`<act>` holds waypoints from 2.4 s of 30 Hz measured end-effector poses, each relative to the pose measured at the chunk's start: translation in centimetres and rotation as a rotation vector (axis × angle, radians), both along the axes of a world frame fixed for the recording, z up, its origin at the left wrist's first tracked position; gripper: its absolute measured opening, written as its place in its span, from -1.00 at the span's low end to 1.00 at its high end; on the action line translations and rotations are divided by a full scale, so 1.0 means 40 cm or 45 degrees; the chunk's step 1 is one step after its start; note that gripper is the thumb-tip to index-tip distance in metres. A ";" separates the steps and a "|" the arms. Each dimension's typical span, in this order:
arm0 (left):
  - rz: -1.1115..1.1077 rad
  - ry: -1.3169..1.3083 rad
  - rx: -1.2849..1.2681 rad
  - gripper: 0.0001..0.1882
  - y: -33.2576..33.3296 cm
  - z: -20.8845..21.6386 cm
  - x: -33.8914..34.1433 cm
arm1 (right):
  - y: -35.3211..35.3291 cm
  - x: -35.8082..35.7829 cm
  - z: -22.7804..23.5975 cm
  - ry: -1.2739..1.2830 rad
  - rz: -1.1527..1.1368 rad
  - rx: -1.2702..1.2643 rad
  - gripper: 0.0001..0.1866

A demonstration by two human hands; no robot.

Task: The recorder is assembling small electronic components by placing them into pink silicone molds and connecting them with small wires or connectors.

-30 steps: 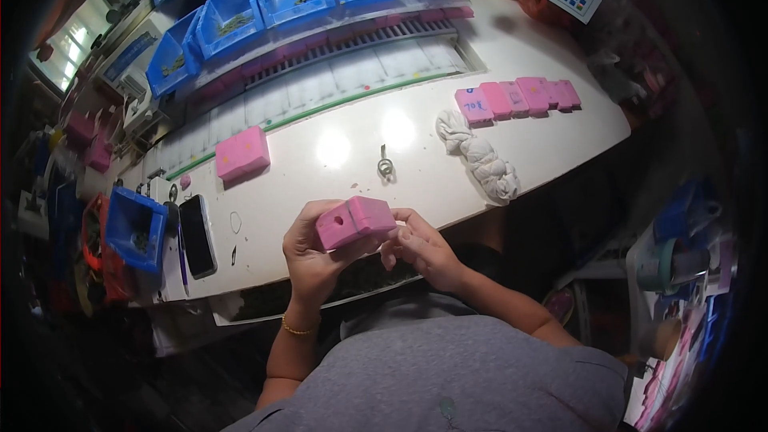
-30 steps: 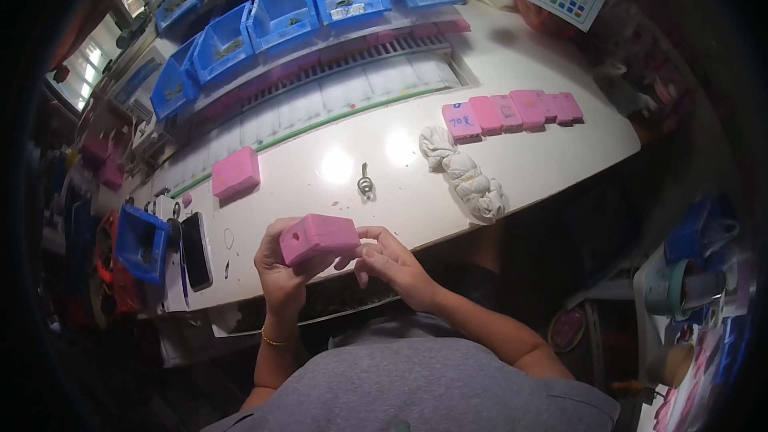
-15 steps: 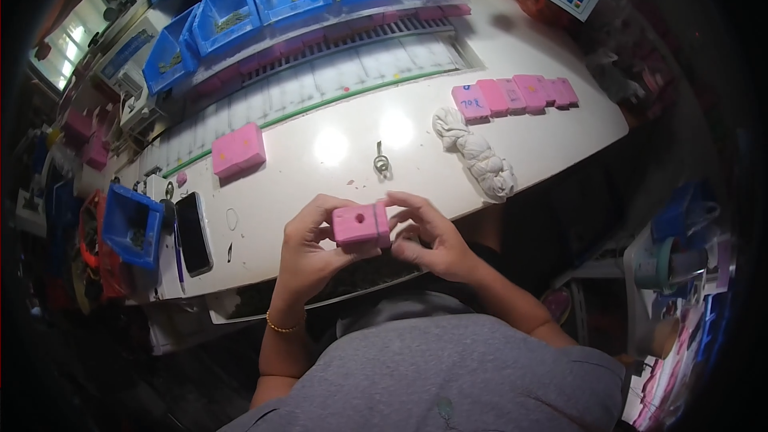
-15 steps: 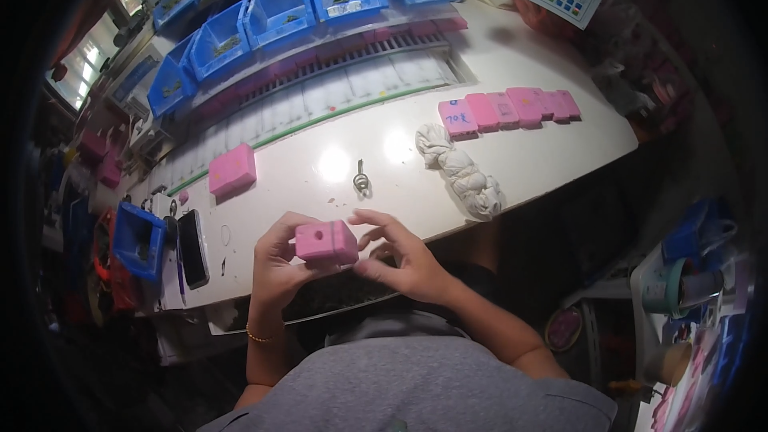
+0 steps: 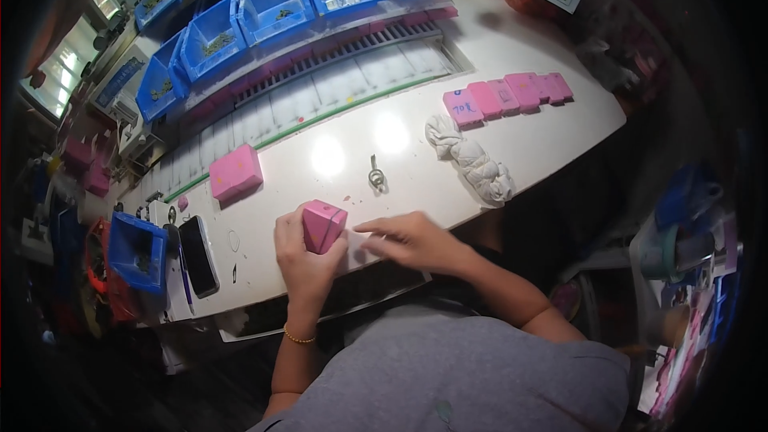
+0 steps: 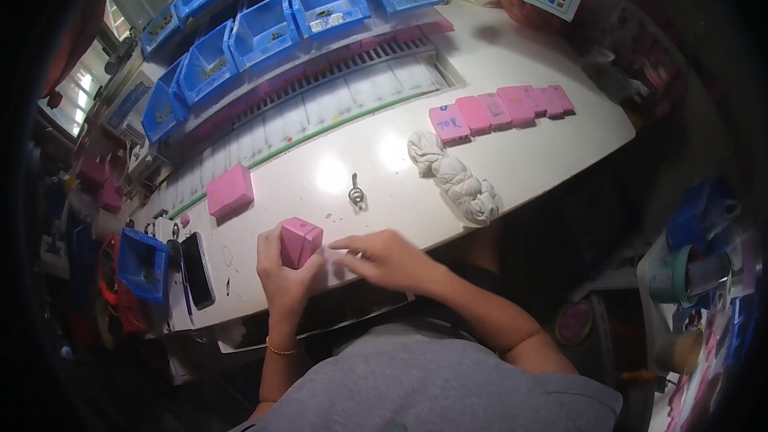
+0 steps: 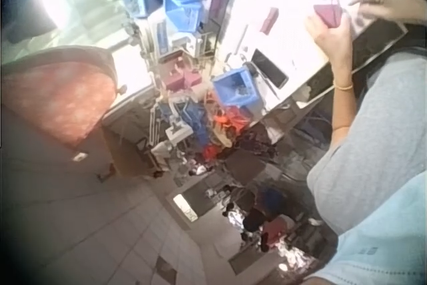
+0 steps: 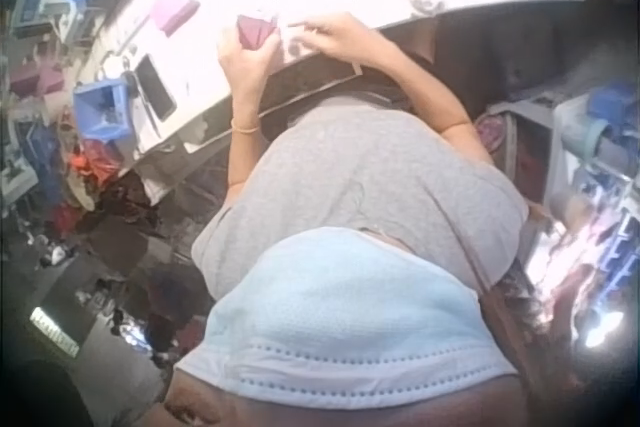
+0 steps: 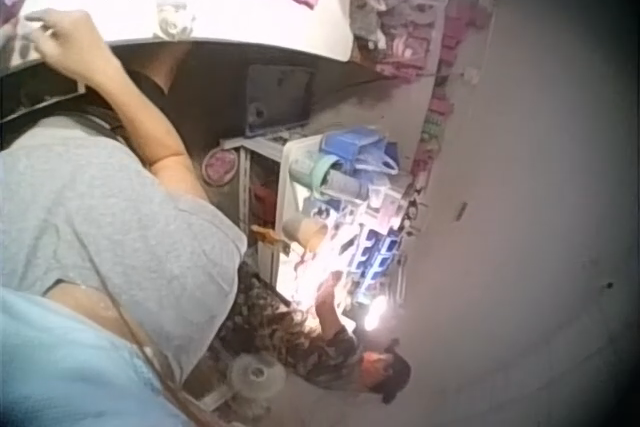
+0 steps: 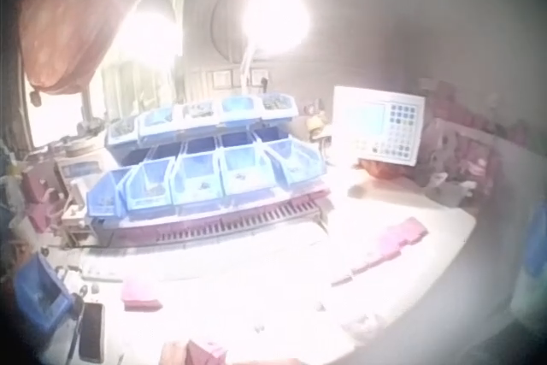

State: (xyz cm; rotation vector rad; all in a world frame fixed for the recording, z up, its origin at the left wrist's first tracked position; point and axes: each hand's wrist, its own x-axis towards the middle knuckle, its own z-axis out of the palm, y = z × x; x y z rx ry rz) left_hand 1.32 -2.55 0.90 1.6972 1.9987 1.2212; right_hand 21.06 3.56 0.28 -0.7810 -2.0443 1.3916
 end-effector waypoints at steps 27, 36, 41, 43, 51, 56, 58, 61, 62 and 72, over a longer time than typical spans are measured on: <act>0.643 0.586 -0.170 -0.11 0.529 -0.009 -0.233 | 0.229 0.046 -0.058 -0.100 -0.339 0.594 -0.96; -0.193 -0.872 -0.282 -0.52 0.115 0.039 0.006 | 0.139 -0.025 -0.038 0.113 -0.523 0.797 -0.87; -0.345 -1.119 -0.160 -0.64 0.084 0.010 0.042 | 0.086 -0.051 -0.009 0.153 -0.512 1.021 -0.83; -0.389 -1.128 -0.107 -0.67 0.085 0.008 0.054 | 0.073 -0.042 0.002 0.139 -0.531 1.066 -0.83; -0.341 -0.899 -0.104 -0.76 0.074 0.004 0.075 | 0.052 0.004 -0.005 0.182 -0.387 0.741 -0.81; -0.288 -0.922 -0.071 -0.79 0.085 -0.028 0.066 | 0.295 0.228 0.056 0.120 -0.919 1.052 -0.39; -0.235 -1.008 -0.109 -0.82 0.091 -0.035 0.076 | 0.487 0.409 0.118 0.050 -1.325 1.264 -0.25; -0.176 -1.013 -0.187 -0.79 0.083 -0.067 0.092 | 0.702 0.611 0.249 0.218 -1.612 1.380 -0.09; -0.191 -0.982 -0.130 -0.82 0.085 -0.085 0.091 | 0.765 0.649 0.274 0.226 -1.620 1.387 -0.09; 0.009 -1.148 -0.432 -0.76 0.077 -0.088 0.090 | 0.921 0.679 0.336 0.340 -1.608 0.678 0.19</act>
